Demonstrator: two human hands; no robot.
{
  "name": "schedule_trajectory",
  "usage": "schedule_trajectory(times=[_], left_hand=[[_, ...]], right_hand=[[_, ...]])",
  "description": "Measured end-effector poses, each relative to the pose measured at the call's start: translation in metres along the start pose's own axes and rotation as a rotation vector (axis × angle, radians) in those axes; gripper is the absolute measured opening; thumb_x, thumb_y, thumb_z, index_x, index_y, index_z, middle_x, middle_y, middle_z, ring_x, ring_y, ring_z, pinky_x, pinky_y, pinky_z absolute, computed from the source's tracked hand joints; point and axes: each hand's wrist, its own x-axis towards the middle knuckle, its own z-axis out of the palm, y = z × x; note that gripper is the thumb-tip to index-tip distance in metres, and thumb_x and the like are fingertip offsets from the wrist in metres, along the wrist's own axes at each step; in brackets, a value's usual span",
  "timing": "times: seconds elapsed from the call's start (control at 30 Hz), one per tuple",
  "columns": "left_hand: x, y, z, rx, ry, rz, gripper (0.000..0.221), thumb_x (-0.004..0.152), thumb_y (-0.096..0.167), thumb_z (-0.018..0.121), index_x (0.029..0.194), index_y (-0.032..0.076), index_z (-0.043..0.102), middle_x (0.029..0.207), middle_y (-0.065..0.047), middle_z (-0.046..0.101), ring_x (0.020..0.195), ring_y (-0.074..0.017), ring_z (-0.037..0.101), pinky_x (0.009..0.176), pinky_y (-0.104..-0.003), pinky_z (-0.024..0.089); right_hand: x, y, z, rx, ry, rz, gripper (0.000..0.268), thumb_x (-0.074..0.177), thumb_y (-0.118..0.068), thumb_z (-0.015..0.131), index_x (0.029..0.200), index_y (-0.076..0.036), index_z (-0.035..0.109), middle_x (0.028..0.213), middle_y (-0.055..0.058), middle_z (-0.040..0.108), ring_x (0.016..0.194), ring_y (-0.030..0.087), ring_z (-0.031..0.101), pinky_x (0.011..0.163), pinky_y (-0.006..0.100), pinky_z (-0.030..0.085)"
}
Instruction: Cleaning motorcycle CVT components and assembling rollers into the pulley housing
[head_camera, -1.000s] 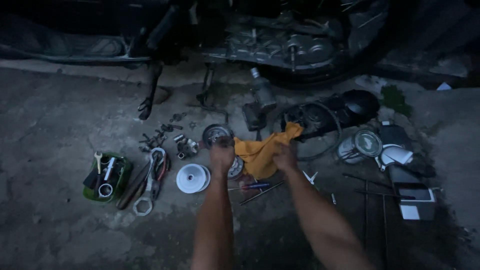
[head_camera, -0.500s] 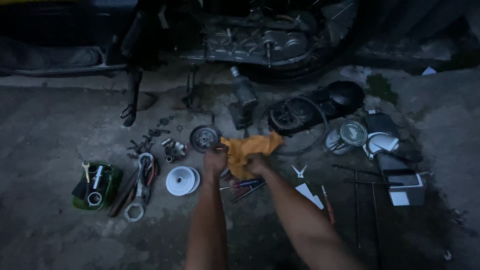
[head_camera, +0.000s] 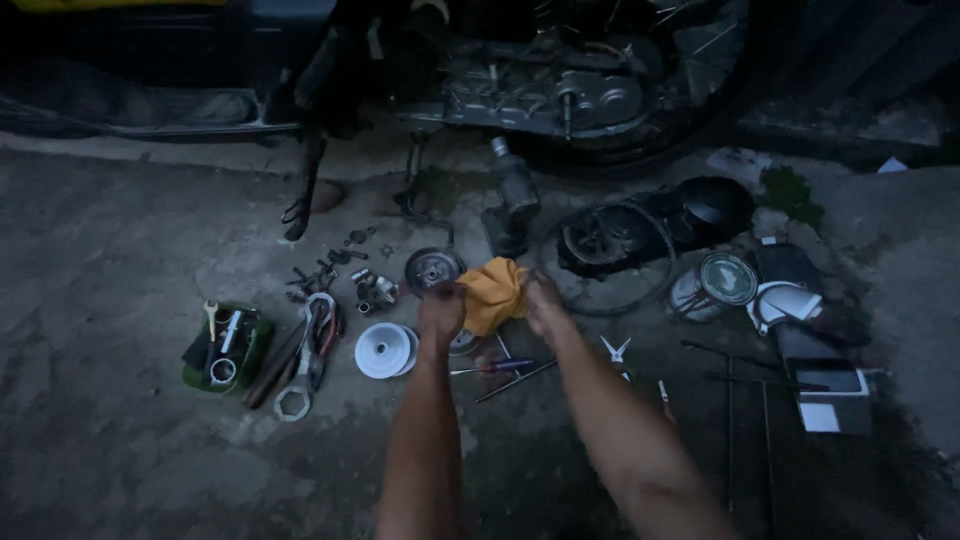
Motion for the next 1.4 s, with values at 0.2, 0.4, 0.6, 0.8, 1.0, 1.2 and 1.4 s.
schedule_trajectory(times=[0.2,0.4,0.6,0.8,1.0,1.2,1.4], left_hand=[[0.006,-0.001,-0.007,-0.070,-0.016,0.038,0.043,0.091,0.046,0.056,0.117,0.017,0.073,0.119,-0.014,0.073,0.123,-0.0415,0.060,0.106,-0.054,0.047],[0.031,-0.019,0.017,-0.366,-0.111,0.035,0.044,0.089,0.048,0.061,0.110,0.011,0.072,0.095,-0.020,0.074,0.094,-0.0395,0.071,0.062,-0.052,0.064],[0.017,0.014,0.003,-0.412,-0.031,-0.028,0.051,0.087,0.048,0.059,0.117,0.008,0.071,0.106,-0.021,0.071,0.105,-0.0385,0.067,0.076,-0.051,0.058],[0.001,0.045,-0.023,-0.472,0.093,-0.109,0.060,0.085,0.047,0.057,0.125,0.004,0.069,0.120,-0.022,0.068,0.118,-0.0374,0.062,0.093,-0.051,0.051],[-0.027,0.024,-0.065,-0.535,0.227,-0.207,0.069,0.083,0.047,0.054,0.133,0.001,0.067,0.133,-0.023,0.065,0.131,-0.0362,0.057,0.111,-0.051,0.044],[-0.012,-0.053,-0.061,0.422,0.437,0.302,0.041,0.101,0.003,0.048,0.141,-0.007,0.058,0.112,-0.025,0.074,0.118,-0.0349,0.068,0.094,-0.041,0.056],[-0.117,0.059,-0.112,-0.623,0.093,-0.271,0.070,0.080,0.054,0.061,0.142,0.021,0.059,0.147,-0.008,0.058,0.140,-0.0263,0.050,0.117,-0.043,0.041]], right_hand=[[-0.029,-0.075,0.028,0.243,0.027,-0.164,0.035,0.095,-0.025,0.065,0.123,-0.005,0.069,0.119,0.015,0.069,0.108,0.032,0.068,0.091,0.048,0.057],[-0.029,-0.107,0.037,0.354,-0.087,-0.170,0.021,0.094,-0.017,0.062,0.110,-0.006,0.071,0.106,0.017,0.075,0.096,0.035,0.075,0.078,0.047,0.063],[-0.047,-0.104,0.053,0.418,-0.245,-0.109,0.021,0.097,-0.015,0.064,0.116,-0.007,0.070,0.100,0.017,0.076,0.091,0.033,0.077,0.077,0.044,0.063],[-0.041,-0.035,0.068,-0.275,-0.203,-0.262,0.039,0.093,-0.041,0.074,0.117,-0.010,0.074,0.113,0.012,0.073,0.110,0.028,0.070,0.086,0.041,0.057],[-0.050,-0.002,0.095,-0.444,-0.529,-0.175,0.039,0.093,-0.029,0.072,0.126,-0.008,0.073,0.124,0.017,0.071,0.111,0.034,0.069,0.088,0.049,0.058],[-0.039,-0.017,0.129,-0.643,-0.253,-0.092,0.040,0.072,-0.063,0.076,0.099,-0.034,0.080,0.100,-0.004,0.077,0.103,0.029,0.072,0.081,0.047,0.057],[0.039,0.071,0.174,-0.688,0.068,-0.287,0.038,0.099,-0.043,0.052,0.126,-0.016,0.060,0.127,0.012,0.068,0.128,0.038,0.062,0.104,0.057,0.051]])
